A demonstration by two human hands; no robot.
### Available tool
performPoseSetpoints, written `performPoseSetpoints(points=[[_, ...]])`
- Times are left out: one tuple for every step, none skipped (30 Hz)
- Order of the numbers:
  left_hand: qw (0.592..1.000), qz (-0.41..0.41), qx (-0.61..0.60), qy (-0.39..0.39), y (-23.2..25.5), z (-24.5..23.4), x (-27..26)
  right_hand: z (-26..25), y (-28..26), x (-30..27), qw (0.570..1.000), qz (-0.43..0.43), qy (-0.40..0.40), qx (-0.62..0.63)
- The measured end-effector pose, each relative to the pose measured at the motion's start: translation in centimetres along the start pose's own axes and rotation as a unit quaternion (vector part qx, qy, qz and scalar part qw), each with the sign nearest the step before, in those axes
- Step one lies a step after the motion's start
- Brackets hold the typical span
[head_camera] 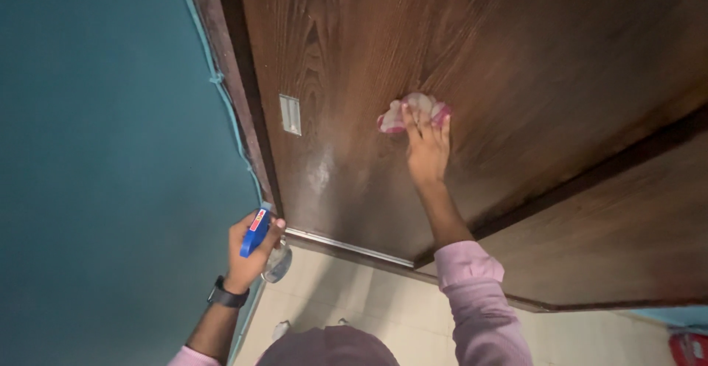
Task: The person sprays a cleaning solution from a blue bottle onto a wooden wardrobe door and wipes it with a cloth. They then move to a wooden chair and wipe its seat and backrest. Finally, the person cleans the wooden headboard of a bed using the same spray and cloth method.
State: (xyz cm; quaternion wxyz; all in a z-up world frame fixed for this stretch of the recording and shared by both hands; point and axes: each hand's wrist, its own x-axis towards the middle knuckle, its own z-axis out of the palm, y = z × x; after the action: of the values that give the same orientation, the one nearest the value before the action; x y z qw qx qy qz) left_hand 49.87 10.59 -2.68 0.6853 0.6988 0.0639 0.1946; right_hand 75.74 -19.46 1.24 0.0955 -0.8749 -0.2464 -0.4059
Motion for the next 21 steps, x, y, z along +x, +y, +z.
performPoseSetpoints(points=[[1.000, -0.002, -0.006, 0.007, 0.0, -0.1, 0.0, -0.1, -0.1, 0.7, 1.000, -0.002, 0.022, 0.006], [1.000, -0.004, -0.011, 0.014, 0.0, -0.3, -0.1, -0.2, -0.3, 1.3, 0.999, -0.004, 0.044, 0.013], [1.000, -0.007, -0.018, 0.020, 0.0, -0.3, -0.2, -0.3, -0.5, 2.0, 0.999, 0.002, 0.044, 0.026], [1.000, 0.007, -0.015, 0.017, -0.1, -0.6, -0.3, -0.3, -1.0, 2.6, 0.998, 0.007, 0.044, 0.038], [1.000, 0.021, -0.013, 0.014, -0.1, -0.9, -0.4, -0.4, -1.4, 3.4, 0.998, 0.012, 0.045, 0.051], [0.999, 0.035, -0.011, 0.011, -0.2, -1.1, -0.5, -0.4, -1.9, 4.2, 0.998, 0.012, 0.037, 0.040], [1.000, 0.017, -0.005, 0.019, -0.2, -1.2, -0.6, -0.4, -2.4, 5.0, 0.999, 0.012, 0.028, 0.031], [1.000, -0.001, 0.000, 0.026, -0.2, -1.3, -0.6, -0.4, -3.0, 5.9, 1.000, 0.011, 0.020, 0.021], [0.999, -0.020, 0.006, 0.033, -0.3, -1.4, -0.7, -0.3, -3.5, 6.6, 1.000, -0.005, 0.024, 0.019], [0.999, -0.018, 0.007, 0.029, -0.4, -1.4, -0.7, -0.3, -4.1, 7.4, 0.999, -0.021, 0.029, 0.017], [1.000, -0.016, 0.008, 0.024, -0.4, -1.5, -0.6, -0.4, -4.5, 7.8, 0.999, -0.036, 0.033, 0.014], [1.000, -0.014, 0.009, 0.019, -0.5, -1.5, -0.6, -0.6, -4.9, 8.0, 0.998, -0.041, 0.040, 0.016], [1.000, -0.018, 0.012, 0.020, -0.5, -1.4, -0.6, -0.8, -5.2, 8.1, 0.998, -0.046, 0.046, 0.017], [0.999, -0.022, 0.014, 0.021, -0.5, -1.3, -0.6, -1.2, -5.3, 8.1, 0.997, -0.051, 0.052, 0.019], [0.999, -0.027, 0.017, 0.022, -0.5, -1.2, -0.5, -1.5, -5.2, 8.0, 0.999, -0.042, 0.024, 0.015], [1.000, -0.017, 0.016, 0.018, -0.5, -1.0, -0.4, -1.9, -4.9, 7.9, 0.999, -0.033, -0.004, 0.012], [1.000, -0.009, 0.016, 0.013, -0.4, -0.9, -0.4, -2.3, -4.7, 7.5, 0.999, -0.022, -0.032, 0.009], [1.000, 0.000, 0.017, 0.008, -0.3, -0.7, -0.3, -2.6, -4.3, 7.2, 0.999, -0.023, -0.027, 0.011], [1.000, 0.002, 0.010, 0.006, -0.3, -0.5, -0.1, -2.8, -3.7, 6.8, 0.999, -0.021, -0.021, 0.011], [1.000, 0.003, 0.003, 0.003, -0.3, -0.3, 0.1, -3.1, -3.1, 6.2, 1.000, -0.020, -0.015, 0.012], [1.000, 0.005, -0.004, 0.000, -0.3, 0.1, 0.3, -3.3, -2.4, 5.6, 1.000, -0.013, 0.001, 0.001]])
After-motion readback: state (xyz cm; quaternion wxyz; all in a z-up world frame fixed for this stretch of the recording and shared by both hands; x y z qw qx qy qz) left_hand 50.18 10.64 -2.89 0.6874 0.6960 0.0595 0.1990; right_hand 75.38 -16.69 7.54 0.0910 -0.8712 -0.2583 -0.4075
